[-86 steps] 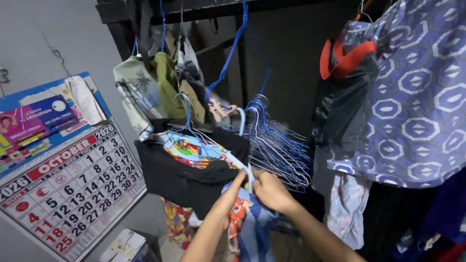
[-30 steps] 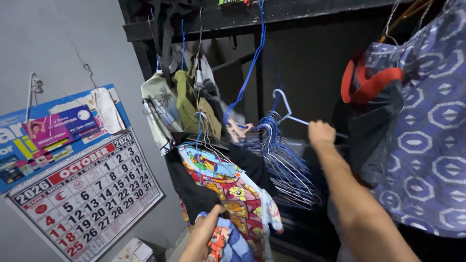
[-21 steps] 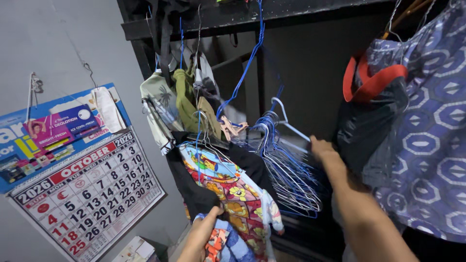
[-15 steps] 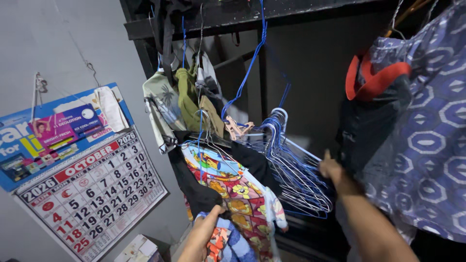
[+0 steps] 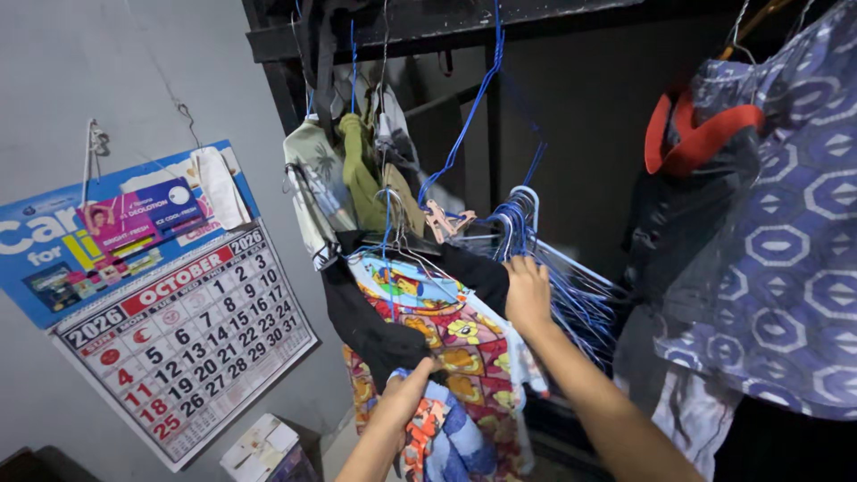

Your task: The person removes various garments from a red tote bag and places them onto hangers. The person then hangs the clothes on a metal clothing rack. The person also folds the tote bag and places it on a desk.

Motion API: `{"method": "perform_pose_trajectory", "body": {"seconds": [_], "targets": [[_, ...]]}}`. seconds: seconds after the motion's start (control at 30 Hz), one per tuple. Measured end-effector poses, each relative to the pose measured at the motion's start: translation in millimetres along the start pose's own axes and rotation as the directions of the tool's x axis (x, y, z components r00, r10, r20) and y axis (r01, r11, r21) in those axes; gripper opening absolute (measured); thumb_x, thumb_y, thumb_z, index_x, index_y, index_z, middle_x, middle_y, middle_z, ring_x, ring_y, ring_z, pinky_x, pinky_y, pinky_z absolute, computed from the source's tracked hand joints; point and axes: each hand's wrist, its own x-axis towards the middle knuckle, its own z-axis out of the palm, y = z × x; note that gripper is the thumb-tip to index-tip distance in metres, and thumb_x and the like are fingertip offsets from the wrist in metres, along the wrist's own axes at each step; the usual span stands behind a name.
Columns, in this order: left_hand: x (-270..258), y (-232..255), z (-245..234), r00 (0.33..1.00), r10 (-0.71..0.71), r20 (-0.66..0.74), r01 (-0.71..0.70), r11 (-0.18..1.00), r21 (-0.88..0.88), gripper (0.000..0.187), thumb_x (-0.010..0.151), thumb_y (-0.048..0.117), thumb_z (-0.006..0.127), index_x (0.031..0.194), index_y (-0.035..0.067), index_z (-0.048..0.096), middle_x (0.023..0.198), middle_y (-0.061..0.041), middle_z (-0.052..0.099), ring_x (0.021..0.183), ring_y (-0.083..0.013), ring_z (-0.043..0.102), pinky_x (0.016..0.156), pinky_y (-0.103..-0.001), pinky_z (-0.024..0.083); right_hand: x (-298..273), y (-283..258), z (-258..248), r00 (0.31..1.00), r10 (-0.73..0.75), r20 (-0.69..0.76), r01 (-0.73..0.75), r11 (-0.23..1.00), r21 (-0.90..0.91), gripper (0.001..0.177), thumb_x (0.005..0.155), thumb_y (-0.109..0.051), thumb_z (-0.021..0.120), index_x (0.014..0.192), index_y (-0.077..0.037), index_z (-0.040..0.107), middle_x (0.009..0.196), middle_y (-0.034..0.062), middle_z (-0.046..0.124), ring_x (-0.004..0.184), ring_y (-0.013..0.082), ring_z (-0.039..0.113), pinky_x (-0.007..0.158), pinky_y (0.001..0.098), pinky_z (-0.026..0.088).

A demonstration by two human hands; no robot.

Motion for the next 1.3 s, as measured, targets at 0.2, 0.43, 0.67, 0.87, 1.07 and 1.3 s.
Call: {"method": "perform_pose_trajectory", "body": {"seconds": [0.2, 0.43, 0.67, 0.87, 1.07, 1.3], "targets": [[-9.7, 2.9, -14.1, 0.996, 0.056, -0.065, -0.053, 0.997, 0.05, 0.064, 0.073, 0.043, 0.076, 0.11, -0.008, 0.07, 0.092, -0.012, 0.074, 0.077, -0.0198, 0.071, 0.069, -0.033, 0.056, 3.4, -2.1, 26.9, 0.994, 0.112, -0.006, -0.112, 0.991, -0.074, 0.012, 0.084, -0.014, 0.067, 0.094, -0.008, 0.069, 0.1, 0.0116, 0.064, 0.106, 0.0305, 0.061, 0.091, 0.045, 0.047], [-24.5, 12.4, -11.2, 0.998, -0.003, -0.068, 0.005, 0.999, 0.037, 0.064, 0.07, 0.041, 0.076, 0.108, -0.009, 0.067, 0.089, -0.015, 0.073, 0.072, -0.0245, 0.072, 0.066, -0.038, 0.058, 18.0, -19.9, -39.0, 0.937, 0.335, -0.102, -0.275, 0.885, 0.377, 0.015, 0.089, -0.011, 0.07, 0.099, -0.001, 0.065, 0.091, 0.0165, 0.066, 0.085, 0.0363, 0.067, 0.074, 0.0457, 0.052], [-27.2, 10.7, -15.4, 0.998, 0.02, -0.052, -0.019, 0.999, 0.033, 0.061, 0.071, 0.039, 0.076, 0.108, -0.008, 0.067, 0.086, -0.014, 0.073, 0.068, -0.023, 0.071, 0.062, -0.036, 0.058, -1.9, -27.1, -109.9, 0.774, 0.567, 0.282, -0.633, 0.696, 0.339, 0.025, 0.09, -0.028, 0.068, 0.103, -0.008, 0.074, 0.072, 0.0177, 0.068, 0.07, 0.0364, 0.07, 0.067, 0.0487, 0.053], [-25.1, 9.5, -14.3, 1.0, 0.015, 0.0, -0.015, 0.999, -0.038, 0.064, 0.072, 0.04, 0.076, 0.112, -0.009, 0.065, 0.091, -0.017, 0.072, 0.071, -0.0253, 0.07, 0.063, -0.04, 0.058, -3.0, 19.6, -55.3, 0.835, 0.489, 0.253, -0.55, 0.767, 0.332, 0.029, 0.098, -0.033, 0.061, 0.09, -0.008, 0.074, 0.083, 0.0191, 0.077, 0.083, 0.0354, 0.076, 0.08, 0.0453, 0.057], [-30.3, 12.9, -15.2, 0.998, -0.03, -0.05, 0.033, 0.998, 0.053, 0.069, 0.072, 0.042, 0.075, 0.119, -0.008, 0.062, 0.1, -0.018, 0.073, 0.078, -0.0254, 0.073, 0.071, -0.041, 0.059, 27.5, -2.3, -58.8, 0.742, 0.626, 0.241, -0.669, 0.67, 0.321, 0.028, 0.083, -0.039, 0.072, 0.089, -0.012, 0.073, 0.09, 0.0227, 0.073, 0.091, 0.0429, 0.069, 0.08, 0.0519, 0.054], [-29.0, 11.6, -16.6, 0.999, -0.016, -0.036, 0.018, 0.998, 0.056, 0.068, 0.072, 0.042, 0.074, 0.117, -0.008, 0.065, 0.102, -0.02, 0.074, 0.084, -0.0279, 0.074, 0.075, -0.042, 0.059, 52.1, -13.6, -69.2, 0.665, 0.69, 0.284, -0.745, 0.636, 0.201, 0.026, 0.087, -0.036, 0.068, 0.088, -0.011, 0.075, 0.094, 0.0203, 0.074, 0.094, 0.0422, 0.071, 0.082, 0.0519, 0.055]]}}
